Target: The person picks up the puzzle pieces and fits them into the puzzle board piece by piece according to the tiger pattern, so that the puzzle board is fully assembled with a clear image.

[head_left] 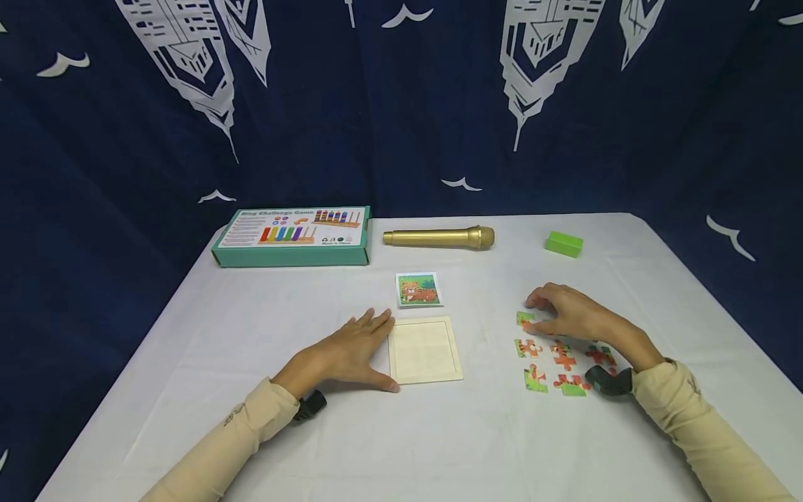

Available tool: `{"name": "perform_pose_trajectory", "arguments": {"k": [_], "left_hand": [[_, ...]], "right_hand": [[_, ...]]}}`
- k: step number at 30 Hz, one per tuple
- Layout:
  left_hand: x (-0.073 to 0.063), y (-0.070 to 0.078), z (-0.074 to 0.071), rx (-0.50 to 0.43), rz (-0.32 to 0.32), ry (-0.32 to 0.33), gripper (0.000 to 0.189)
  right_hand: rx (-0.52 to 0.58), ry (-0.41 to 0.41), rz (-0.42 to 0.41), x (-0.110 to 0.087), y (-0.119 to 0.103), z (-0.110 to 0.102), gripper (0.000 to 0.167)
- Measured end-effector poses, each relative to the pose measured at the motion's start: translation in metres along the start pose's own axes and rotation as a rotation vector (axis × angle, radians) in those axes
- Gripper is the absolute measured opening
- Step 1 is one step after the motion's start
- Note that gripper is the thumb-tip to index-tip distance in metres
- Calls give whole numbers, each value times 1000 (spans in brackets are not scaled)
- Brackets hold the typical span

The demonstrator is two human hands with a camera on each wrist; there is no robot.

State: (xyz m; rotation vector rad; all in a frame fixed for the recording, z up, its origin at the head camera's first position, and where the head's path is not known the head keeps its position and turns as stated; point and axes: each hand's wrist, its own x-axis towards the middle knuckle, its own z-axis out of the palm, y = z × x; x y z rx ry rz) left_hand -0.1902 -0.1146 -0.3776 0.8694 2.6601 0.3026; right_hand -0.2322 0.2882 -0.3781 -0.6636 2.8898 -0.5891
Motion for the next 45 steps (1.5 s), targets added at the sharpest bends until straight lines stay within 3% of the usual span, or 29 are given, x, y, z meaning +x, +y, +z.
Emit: {"name": "perform_pose_trajectory", "arguments": {"k": [6,18,29,36,45], "left_hand": [[-1,-3,-2,-18,-25,7,118],[-1,-4,-1,-41,-10,10,116],[-3,-3,-1,-34,-13,11,115],[-3,-3,1,-34,-18,6,115],[-2,-2,1,-30,-21,3,115]], "right_hand": [[38,-8,-18,3,0,0,34],[147,-9,-12,4,-2,4,28],[199,27,-84,6,-2,2,9],[346,-24,-96,9,-6,4,8],[361,45,-162,14,-19,0,17]]}}
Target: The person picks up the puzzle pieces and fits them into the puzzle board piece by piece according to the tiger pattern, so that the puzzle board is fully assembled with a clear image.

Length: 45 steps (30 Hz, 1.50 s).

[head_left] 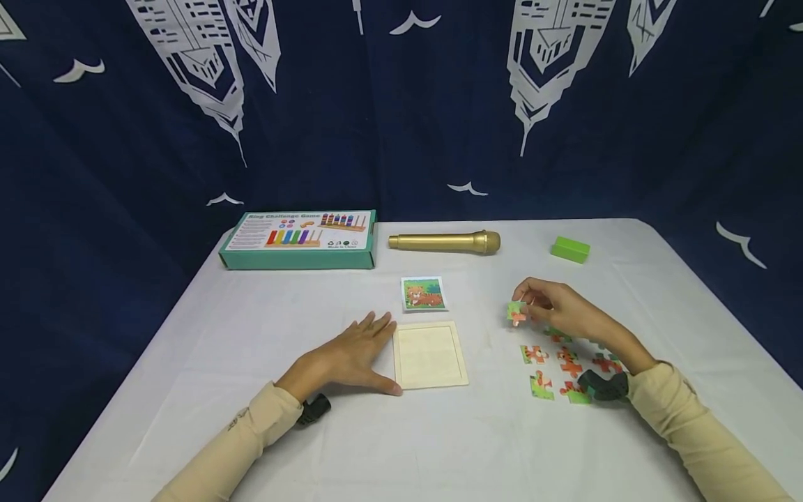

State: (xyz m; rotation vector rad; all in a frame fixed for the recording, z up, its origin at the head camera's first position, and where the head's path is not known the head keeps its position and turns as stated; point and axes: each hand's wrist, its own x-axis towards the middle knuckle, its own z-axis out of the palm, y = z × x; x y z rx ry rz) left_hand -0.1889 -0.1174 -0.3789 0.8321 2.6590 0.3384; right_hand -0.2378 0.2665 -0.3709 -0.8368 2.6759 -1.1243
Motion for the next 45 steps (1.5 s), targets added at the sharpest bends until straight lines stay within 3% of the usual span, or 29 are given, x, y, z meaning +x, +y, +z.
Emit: {"name": "perform_pose_trajectory", "arguments": {"k": [12,23,45], "left_hand": [[2,-2,0,-3,-5,-5,115],[3,-3,1,-1,-4,8,115],[4,-3,-1,19,-22,-7,114]], "right_hand": [[99,-11,9,15,-17,8,15],[241,-88,14,37,-34,34,18],[298,-122,34,73,-69,89,16]]}}
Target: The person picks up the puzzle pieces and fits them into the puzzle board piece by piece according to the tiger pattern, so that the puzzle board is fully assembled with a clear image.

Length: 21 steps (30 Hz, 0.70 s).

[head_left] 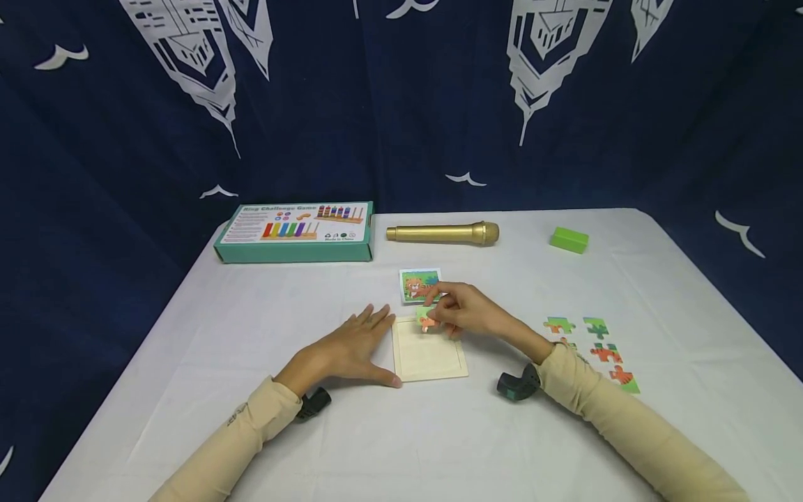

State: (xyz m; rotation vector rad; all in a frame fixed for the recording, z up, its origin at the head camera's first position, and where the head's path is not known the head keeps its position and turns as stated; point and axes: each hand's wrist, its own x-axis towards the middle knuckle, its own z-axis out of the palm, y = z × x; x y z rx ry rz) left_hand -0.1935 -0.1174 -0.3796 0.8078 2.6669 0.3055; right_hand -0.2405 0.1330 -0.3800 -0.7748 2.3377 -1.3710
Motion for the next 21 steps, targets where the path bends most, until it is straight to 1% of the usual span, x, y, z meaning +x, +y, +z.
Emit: {"name": "perform_pose_trajectory", "arguments": {"k": [9,17,21], "left_hand": [[0,0,0,2,1,-10,114],[1,-1,0,5,3,-8,114],[1,-2,0,-6,-1,-9,115]], "right_hand": [[-21,4,-4,13,5,17,12],[-20,-7,6,17,2,22,13],[-42,-3,-1,19,1,25,14]]}}
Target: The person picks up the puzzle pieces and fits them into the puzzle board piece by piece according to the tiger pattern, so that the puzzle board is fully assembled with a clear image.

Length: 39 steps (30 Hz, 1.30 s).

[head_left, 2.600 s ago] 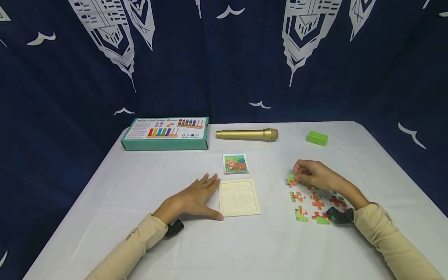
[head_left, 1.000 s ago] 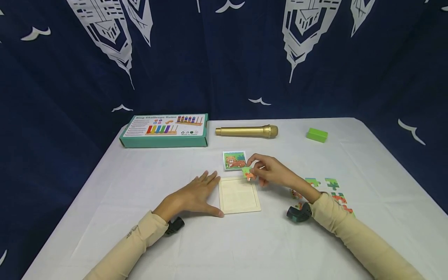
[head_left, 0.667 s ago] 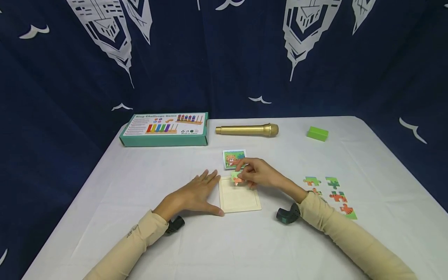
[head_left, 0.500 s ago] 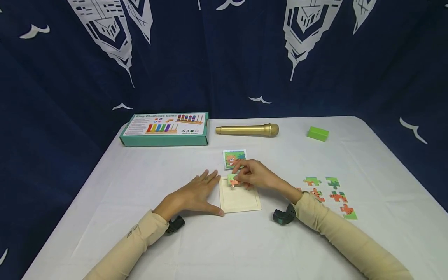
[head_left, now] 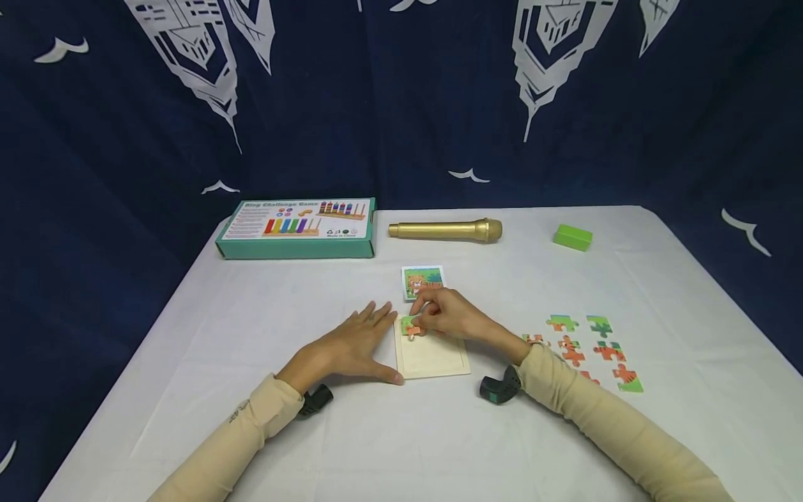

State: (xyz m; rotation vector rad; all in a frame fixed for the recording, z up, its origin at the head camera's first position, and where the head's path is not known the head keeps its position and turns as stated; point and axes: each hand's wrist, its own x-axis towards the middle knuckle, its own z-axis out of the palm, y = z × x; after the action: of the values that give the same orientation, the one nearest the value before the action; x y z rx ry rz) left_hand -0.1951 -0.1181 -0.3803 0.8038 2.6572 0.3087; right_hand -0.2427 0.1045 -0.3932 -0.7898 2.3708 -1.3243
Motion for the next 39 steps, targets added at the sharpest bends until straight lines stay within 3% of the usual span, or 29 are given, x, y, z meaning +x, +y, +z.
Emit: {"name": "perform_pose_trajectory", "arguments": {"k": [13,21,39], "left_hand": [[0,0,-1,0,5,4,115],[1,-1,-1,0,3,5,115],[-1,1,0,9,-5,5,113]], "right_hand": [[-115,33,-15,5,-2,5,8],[-214,37,-66,8,-1,7,8],[-200,29,-96,6,0,8,13]]}}
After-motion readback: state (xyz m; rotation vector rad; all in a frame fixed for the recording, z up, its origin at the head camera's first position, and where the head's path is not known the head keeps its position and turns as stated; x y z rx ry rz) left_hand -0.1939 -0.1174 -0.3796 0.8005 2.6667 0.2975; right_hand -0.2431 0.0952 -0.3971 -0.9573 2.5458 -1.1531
